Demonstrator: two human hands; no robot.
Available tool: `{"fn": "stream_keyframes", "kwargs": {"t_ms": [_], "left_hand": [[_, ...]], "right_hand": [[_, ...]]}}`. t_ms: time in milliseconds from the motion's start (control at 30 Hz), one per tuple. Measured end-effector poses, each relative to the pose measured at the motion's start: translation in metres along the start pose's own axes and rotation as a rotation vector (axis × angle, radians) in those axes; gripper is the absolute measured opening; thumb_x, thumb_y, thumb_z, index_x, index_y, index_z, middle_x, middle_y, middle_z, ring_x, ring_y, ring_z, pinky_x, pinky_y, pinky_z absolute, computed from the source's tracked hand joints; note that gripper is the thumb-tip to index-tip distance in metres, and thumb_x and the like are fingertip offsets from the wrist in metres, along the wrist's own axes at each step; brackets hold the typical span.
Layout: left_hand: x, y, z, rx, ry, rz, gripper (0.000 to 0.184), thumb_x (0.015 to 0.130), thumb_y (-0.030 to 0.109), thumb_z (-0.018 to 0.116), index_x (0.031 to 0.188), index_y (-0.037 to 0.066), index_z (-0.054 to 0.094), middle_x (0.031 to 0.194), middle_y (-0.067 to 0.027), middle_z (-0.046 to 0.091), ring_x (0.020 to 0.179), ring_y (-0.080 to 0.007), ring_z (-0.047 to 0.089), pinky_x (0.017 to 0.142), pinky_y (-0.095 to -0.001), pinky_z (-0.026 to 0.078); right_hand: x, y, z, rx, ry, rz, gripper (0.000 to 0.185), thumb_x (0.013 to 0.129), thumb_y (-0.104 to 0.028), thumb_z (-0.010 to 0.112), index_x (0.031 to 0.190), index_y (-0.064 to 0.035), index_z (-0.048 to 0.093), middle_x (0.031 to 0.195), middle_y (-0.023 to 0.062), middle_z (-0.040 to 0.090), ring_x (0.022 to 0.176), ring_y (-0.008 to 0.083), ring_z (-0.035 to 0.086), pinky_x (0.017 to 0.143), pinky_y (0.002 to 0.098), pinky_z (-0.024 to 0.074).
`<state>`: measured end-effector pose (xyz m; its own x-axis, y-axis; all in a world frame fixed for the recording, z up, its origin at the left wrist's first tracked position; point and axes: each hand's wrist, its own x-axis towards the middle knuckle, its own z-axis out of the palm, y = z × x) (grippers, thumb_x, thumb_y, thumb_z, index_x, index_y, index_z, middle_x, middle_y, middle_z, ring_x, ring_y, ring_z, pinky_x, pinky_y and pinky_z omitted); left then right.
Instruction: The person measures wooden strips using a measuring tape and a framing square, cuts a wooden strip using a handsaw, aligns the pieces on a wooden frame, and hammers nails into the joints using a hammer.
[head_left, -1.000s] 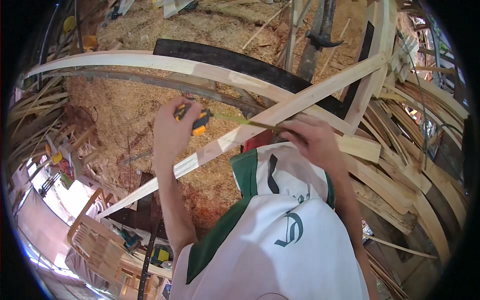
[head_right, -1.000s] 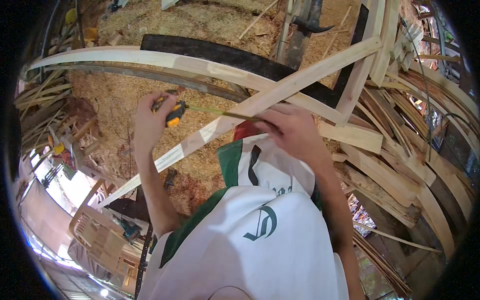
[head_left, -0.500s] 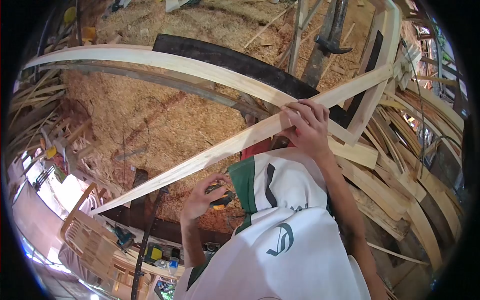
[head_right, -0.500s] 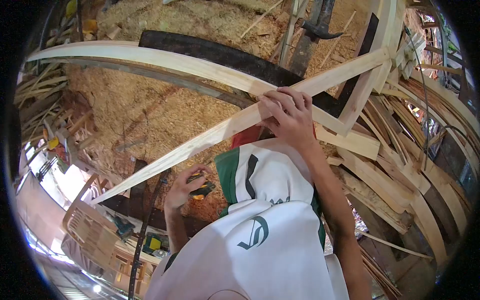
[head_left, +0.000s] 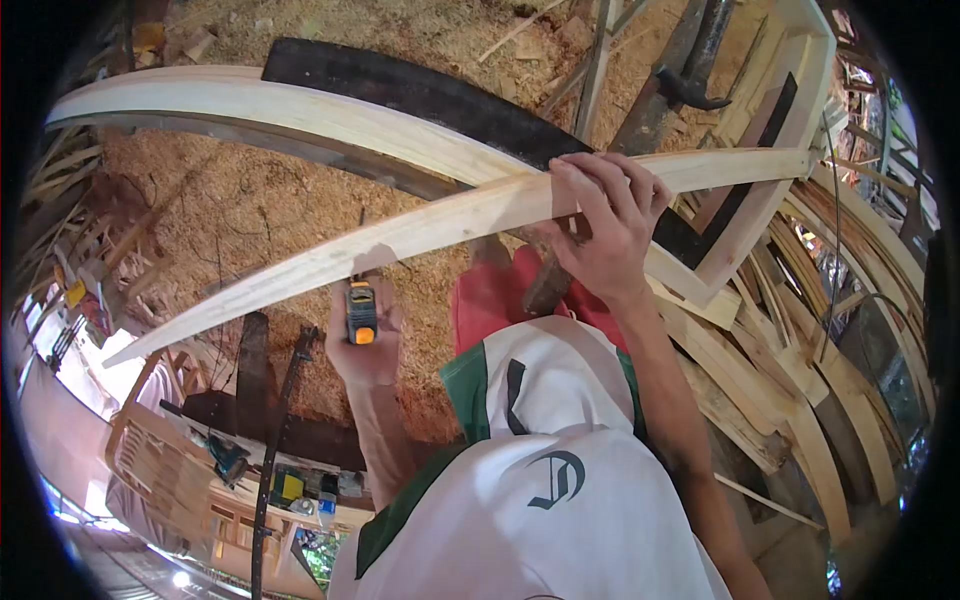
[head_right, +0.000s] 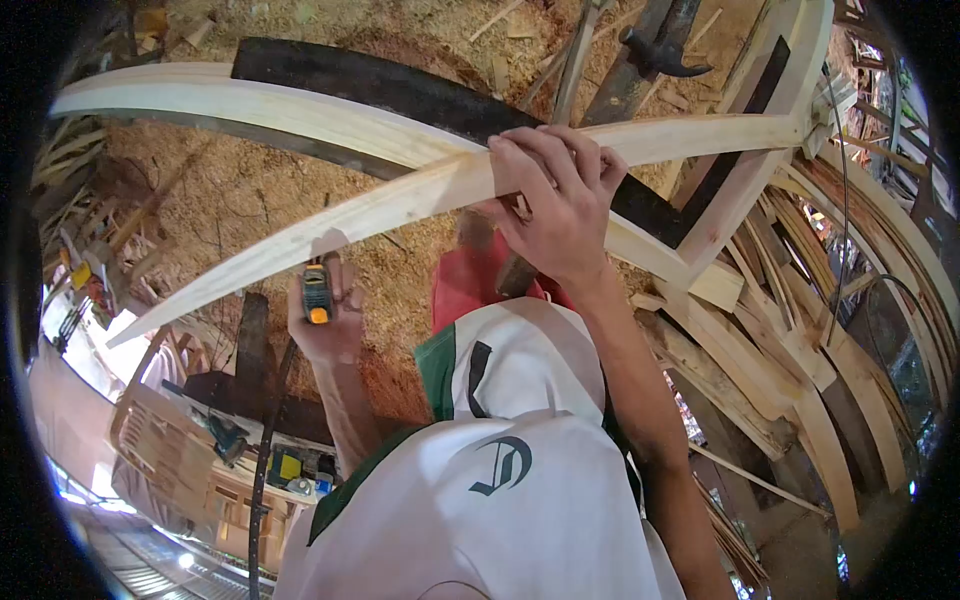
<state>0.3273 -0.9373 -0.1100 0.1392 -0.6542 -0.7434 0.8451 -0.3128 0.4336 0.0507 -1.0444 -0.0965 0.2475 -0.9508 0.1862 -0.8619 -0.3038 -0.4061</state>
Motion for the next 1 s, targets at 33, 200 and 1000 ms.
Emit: {"fn": "stream_keyframes", "kwargs": {"t_ms": [33, 200, 1000], "left_hand": [[0.003, 0.002, 0.0, 0.011, 0.051, 0.023, 0.034, 0.103, 0.037, 0.048, 0.117, 0.007, 0.054, 0.079, -0.0033, 0.038, 0.074, -0.0141, 0.037, 0.057, -0.0256, 0.034], [0.008, 0.007, 0.005, 0.073, 0.203, 0.068, 0.038, 0.104, 0.039, 0.045, 0.116, 0.005, 0.055, 0.08, -0.0028, 0.04, 0.074, -0.0134, 0.035, 0.058, -0.0274, 0.028], [0.03, 0.025, -0.027, 0.177, 0.113, 0.014, 0.041, 0.104, 0.035, 0.051, 0.132, 0.006, 0.058, 0.116, -0.011, 0.068, 0.084, -0.017, 0.063, 0.065, -0.0308, 0.043]], "right_hand": [[0.001, 0.0, 0.001, -0.001, -0.015, 0.008, 0.052, 0.075, -0.045, 0.079, 0.116, -0.015, 0.071, 0.118, -0.0015, 0.067, 0.113, 0.0228, 0.057, 0.1, 0.0429, 0.0299], [0.004, 0.002, 0.008, 0.037, 0.024, 0.038, 0.052, 0.074, -0.049, 0.078, 0.115, -0.0162, 0.073, 0.116, -0.0017, 0.067, 0.113, 0.0234, 0.056, 0.1, 0.0427, 0.0281], [0.017, -0.01, -0.001, 0.078, 0.042, 0.148, 0.061, 0.06, -0.036, 0.082, 0.116, -0.0176, 0.068, 0.121, 0.0003, 0.064, 0.118, 0.0249, 0.055, 0.099, 0.0468, 0.0314]]}}
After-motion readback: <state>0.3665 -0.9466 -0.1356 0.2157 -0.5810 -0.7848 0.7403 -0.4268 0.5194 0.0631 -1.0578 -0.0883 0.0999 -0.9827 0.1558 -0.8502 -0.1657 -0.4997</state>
